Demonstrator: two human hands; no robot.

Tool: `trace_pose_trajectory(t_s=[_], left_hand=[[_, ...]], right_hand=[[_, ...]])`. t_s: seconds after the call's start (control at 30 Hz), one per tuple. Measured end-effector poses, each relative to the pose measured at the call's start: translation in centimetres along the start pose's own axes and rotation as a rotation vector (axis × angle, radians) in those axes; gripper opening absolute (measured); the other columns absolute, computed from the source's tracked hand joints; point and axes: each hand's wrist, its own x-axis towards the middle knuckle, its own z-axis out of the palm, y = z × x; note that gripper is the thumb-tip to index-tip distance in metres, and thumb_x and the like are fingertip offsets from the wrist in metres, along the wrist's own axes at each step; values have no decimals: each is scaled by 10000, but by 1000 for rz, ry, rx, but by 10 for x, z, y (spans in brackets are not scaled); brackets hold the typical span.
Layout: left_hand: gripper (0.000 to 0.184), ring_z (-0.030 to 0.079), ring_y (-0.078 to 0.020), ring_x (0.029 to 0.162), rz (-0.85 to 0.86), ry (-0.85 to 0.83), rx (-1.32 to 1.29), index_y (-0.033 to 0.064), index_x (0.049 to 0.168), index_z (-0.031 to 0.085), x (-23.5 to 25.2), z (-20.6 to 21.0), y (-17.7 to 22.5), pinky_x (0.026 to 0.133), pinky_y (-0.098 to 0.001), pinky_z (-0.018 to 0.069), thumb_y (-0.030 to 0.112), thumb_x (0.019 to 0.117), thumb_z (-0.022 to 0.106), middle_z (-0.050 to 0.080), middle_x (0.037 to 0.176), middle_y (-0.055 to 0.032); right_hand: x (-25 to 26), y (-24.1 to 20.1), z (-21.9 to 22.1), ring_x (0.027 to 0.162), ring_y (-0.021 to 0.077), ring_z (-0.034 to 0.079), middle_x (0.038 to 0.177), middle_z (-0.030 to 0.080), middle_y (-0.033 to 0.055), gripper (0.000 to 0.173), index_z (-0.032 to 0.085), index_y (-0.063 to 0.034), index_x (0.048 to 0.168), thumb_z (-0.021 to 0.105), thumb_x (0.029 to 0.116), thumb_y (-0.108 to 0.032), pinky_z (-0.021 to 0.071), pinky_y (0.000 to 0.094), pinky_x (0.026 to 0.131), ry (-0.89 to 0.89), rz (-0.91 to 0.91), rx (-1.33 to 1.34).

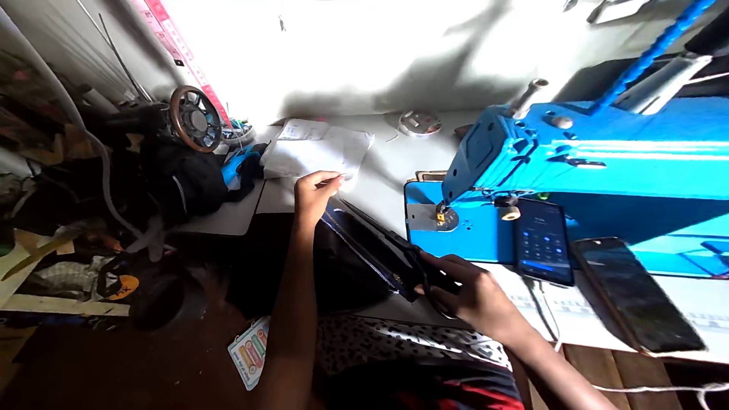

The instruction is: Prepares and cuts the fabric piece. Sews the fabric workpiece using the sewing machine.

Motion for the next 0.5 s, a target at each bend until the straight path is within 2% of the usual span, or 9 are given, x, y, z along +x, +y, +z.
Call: trace_pose_trajectory(t_s=[0.07, 0.13, 0.33, 0.5], left_hand=[[141, 719, -86, 747, 22, 11, -26, -52, 1023, 728, 1, -2, 1, 737, -270, 620, 39, 915, 729, 752, 892, -91], [131, 711, -70, 737, 26, 14, -50, -51, 1024, 726, 1, -2, 2, 729, -252, 612, 21, 915, 724, 752, 874, -77], [129, 712, -73, 740, -13, 20, -82, -60, 1019, 716, -1, 0, 7, 734, -252, 615, 7, 910, 725, 747, 880, -78], [152, 729, -88, 771, 23, 86, -76, -69, 1044, 711, 1, -3, 4, 754, -263, 622, 8, 914, 720, 754, 904, -95]], right_hand=[[-1, -1, 0, 912, 137, 676, 1102, 703, 79, 609, 649, -121, 1393, 711, 854, -398, 574, 296, 771, 6, 7, -6], [-1, -5, 0, 930, 140, 670, 1117, 697, 79, 629, 640, -115, 1400, 718, 846, -402, 569, 305, 791, 0, 8, 10], [13, -14, 8, 956, 163, 674, 1141, 688, 100, 611, 625, -95, 1413, 727, 856, -325, 574, 322, 825, -48, -5, 70], [26, -20, 11, 959, 217, 689, 1161, 691, 150, 527, 618, -60, 1411, 703, 904, -176, 576, 356, 844, -95, -13, 82]])
